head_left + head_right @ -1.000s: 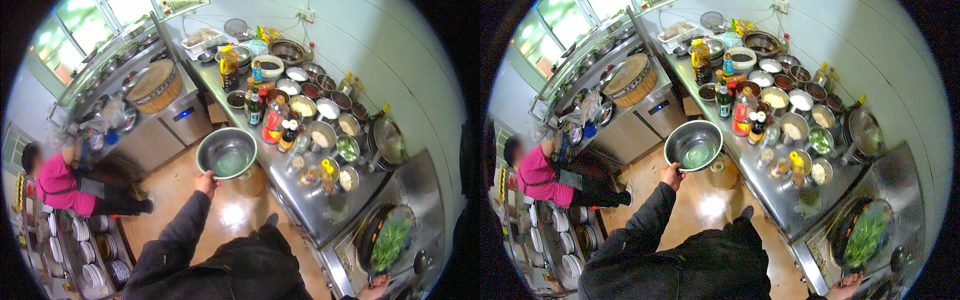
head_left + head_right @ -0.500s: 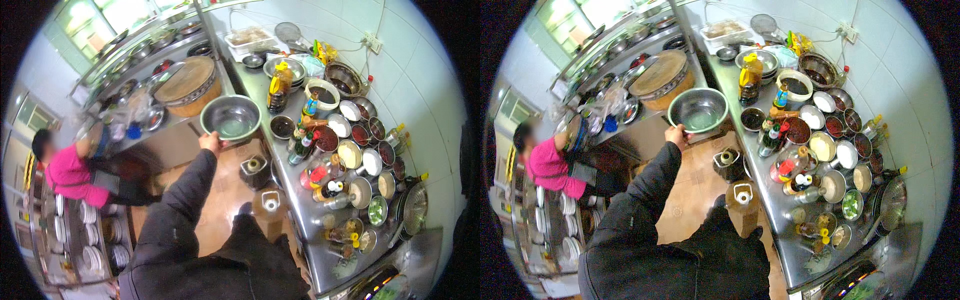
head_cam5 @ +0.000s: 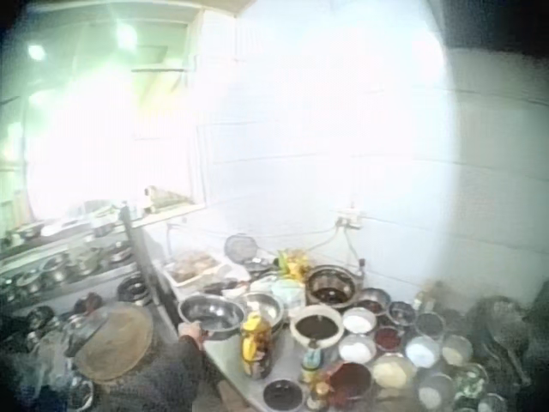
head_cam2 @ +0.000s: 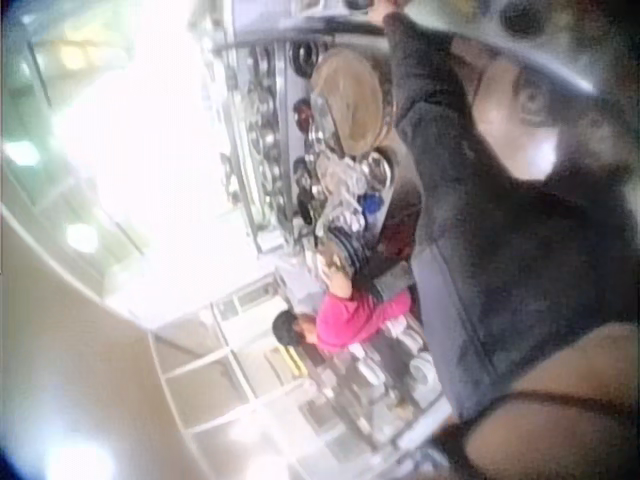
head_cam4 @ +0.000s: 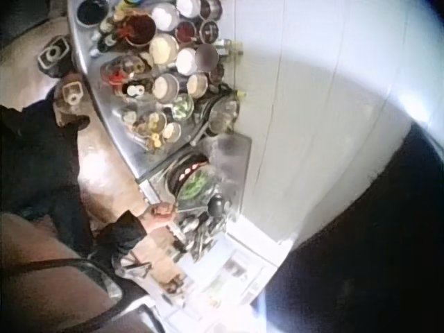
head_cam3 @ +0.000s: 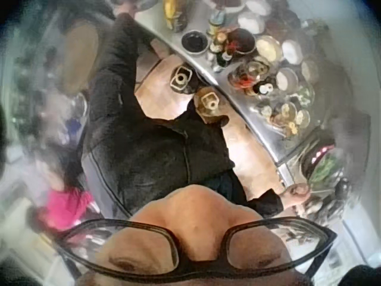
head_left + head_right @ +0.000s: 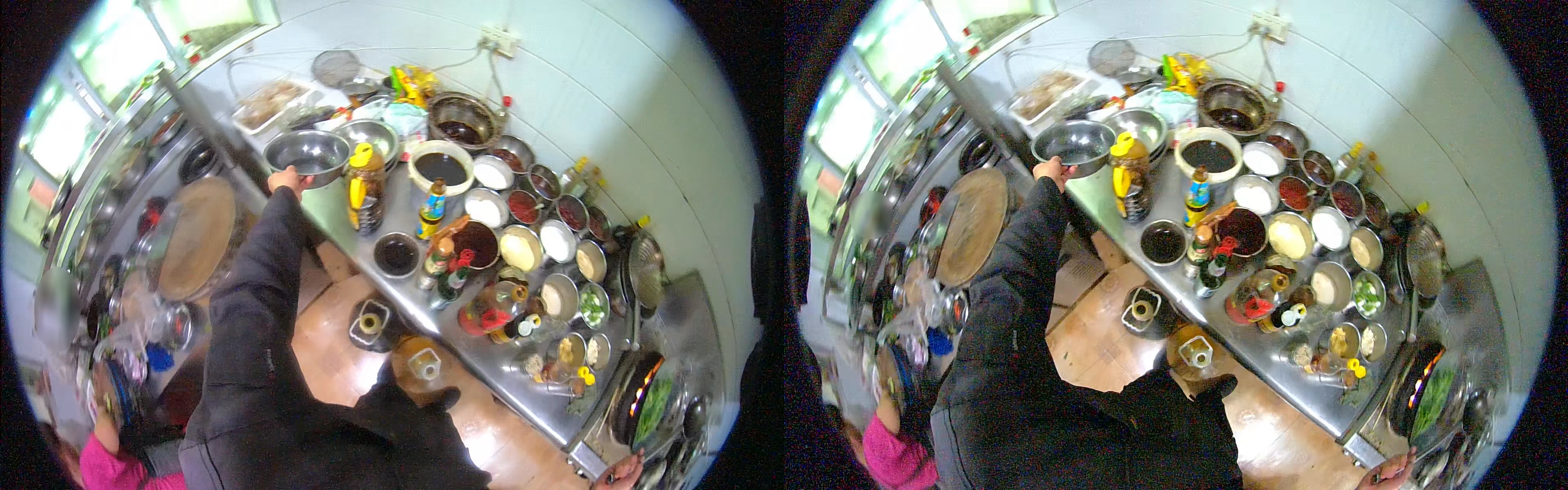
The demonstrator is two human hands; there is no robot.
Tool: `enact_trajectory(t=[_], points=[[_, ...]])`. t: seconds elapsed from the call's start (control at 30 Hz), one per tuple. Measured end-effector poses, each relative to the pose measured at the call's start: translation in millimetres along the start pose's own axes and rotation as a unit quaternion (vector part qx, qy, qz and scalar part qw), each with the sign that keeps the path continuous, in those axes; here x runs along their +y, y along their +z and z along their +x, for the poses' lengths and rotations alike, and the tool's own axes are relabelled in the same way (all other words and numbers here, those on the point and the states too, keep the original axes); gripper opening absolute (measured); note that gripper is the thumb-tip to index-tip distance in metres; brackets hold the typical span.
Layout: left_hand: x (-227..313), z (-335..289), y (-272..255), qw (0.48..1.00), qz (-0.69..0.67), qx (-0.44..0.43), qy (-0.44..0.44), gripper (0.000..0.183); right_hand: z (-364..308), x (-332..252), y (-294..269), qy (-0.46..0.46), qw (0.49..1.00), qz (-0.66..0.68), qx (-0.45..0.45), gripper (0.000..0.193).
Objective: The person stir-fries green vegetables in a large wok over high heat, using a ladle and a strainer to mix and drain the contents. They then transfer the cooked vegetables into a metal bowl.
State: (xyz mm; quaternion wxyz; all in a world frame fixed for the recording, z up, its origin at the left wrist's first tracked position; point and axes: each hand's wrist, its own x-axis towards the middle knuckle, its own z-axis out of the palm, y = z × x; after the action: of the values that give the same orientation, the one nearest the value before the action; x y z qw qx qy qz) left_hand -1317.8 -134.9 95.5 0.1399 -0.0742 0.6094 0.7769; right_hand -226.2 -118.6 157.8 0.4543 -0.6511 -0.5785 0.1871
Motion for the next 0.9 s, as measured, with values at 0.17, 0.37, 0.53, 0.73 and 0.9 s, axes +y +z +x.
enact_trajectory(t=[0.17, 0.37, 0.53, 0.73, 0.9], points=[[-18.7, 25.7, 34.8, 0.987, -0.021, -0.135, -0.083, 0.022, -46.9, -116.8, 33.5, 0.063, 0.979, 0.190, 0.042, 0.023], [-83.8, 40.5, -44.3, 0.972, -0.033, -0.204, -0.110, 0.023, -42.1, -193.7, 56.2, 0.281, 0.868, 0.392, 0.120, 0.037], [-179.5, -49.3, -123.3, 0.980, -0.003, -0.134, -0.149, 0.024, -16.5, -139.2, 38.1, 0.247, 0.876, 0.376, 0.175, 0.041], [-320.6, -249.7, -230.4, 0.957, 0.063, -0.102, -0.263, 0.023, 83.7, -30.7, 3.5, 0.225, 0.889, 0.391, 0.080, 0.034], [-407.0, -448.3, -283.3, 0.905, 0.143, -0.042, -0.398, 0.023, 125.2, 54.6, -71.8, 0.252, 0.953, 0.164, -0.021, 0.013]])
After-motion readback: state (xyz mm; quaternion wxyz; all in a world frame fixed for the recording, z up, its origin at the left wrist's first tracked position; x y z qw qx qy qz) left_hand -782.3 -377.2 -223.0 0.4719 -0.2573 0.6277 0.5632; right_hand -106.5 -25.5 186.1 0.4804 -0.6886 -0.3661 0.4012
